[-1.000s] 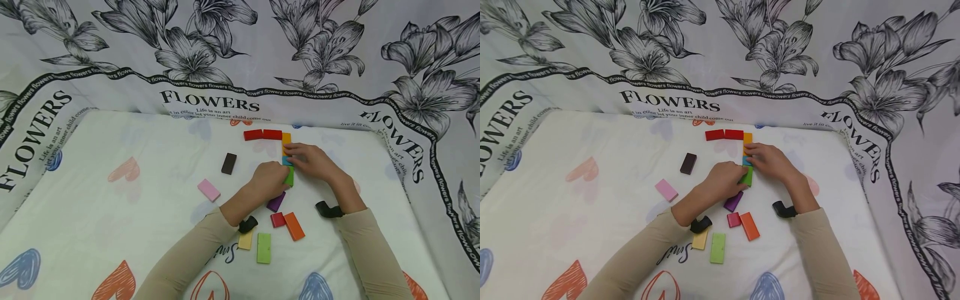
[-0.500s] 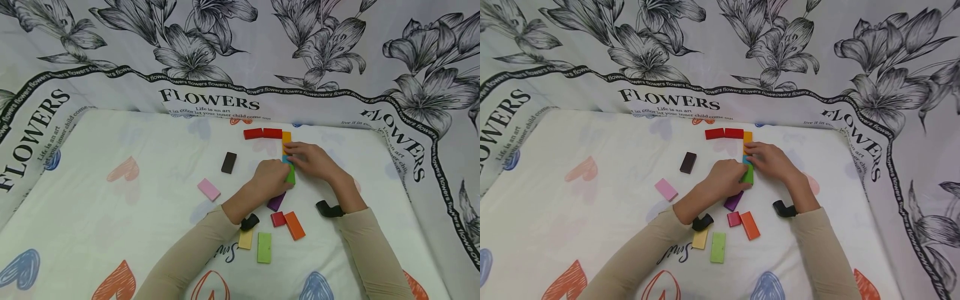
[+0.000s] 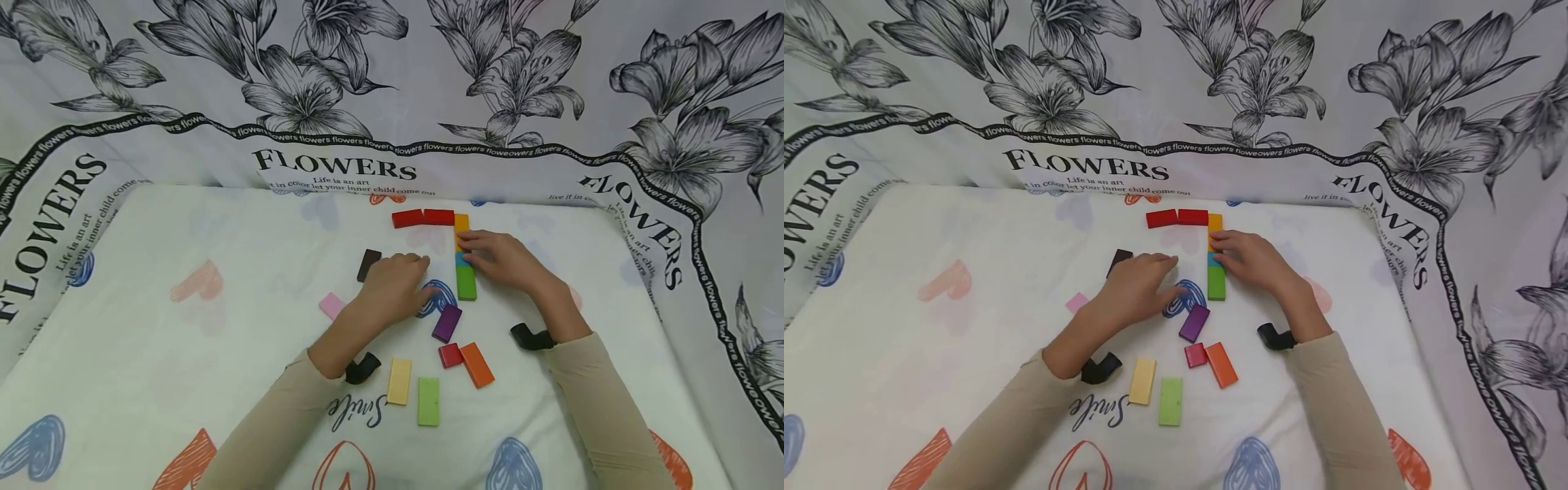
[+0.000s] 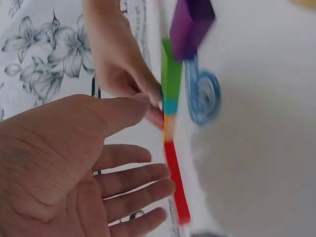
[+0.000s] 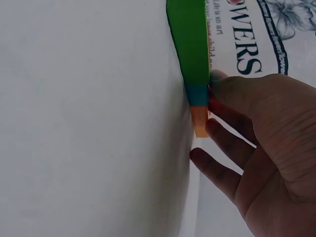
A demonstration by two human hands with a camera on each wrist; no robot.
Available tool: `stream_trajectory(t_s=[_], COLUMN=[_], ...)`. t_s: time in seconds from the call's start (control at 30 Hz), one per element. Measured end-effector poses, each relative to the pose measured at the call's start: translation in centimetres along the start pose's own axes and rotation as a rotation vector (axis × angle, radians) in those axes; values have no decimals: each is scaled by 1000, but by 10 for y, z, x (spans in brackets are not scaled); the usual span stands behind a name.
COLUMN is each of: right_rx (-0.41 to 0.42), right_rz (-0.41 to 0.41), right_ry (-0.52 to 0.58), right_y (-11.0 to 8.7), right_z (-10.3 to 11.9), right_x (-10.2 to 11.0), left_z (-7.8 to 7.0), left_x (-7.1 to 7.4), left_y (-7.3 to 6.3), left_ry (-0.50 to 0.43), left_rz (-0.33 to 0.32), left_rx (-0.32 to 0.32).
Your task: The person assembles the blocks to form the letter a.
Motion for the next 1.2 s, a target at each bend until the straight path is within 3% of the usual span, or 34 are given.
stream_trajectory(t_s=[0.3,0.43,0.73,0.97,1.2], right_rx=[-17,-19,-23,-20,-11], right_rz=[-1,4,-4,1,-2], right_ry=[23,26,11,17,25], right_y=[0,0,-1,0,0], right_z=[-1,-1,-2,-2,-2], right_x=[-1,-3,-2,-3,-1], left_z=[51,64,71,70,73], left_x=[27,37,37,33,30], left_y=[-23,-27,-26,-25,-22], left_ry=[-74,-86,-54,-66,-71], left_rz=[51,48,-1,56,23], left_rx=[82,106,147,208,224])
Point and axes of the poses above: each hand's wrist, its own y-axis towards the middle knuckle, its own x-axis out of the back of the hand, z = x × y, the point moved 1 cm from there along y, towards the middle knuckle, and after that the axes turned 6 degrees about -y, right-handed, at the moved point
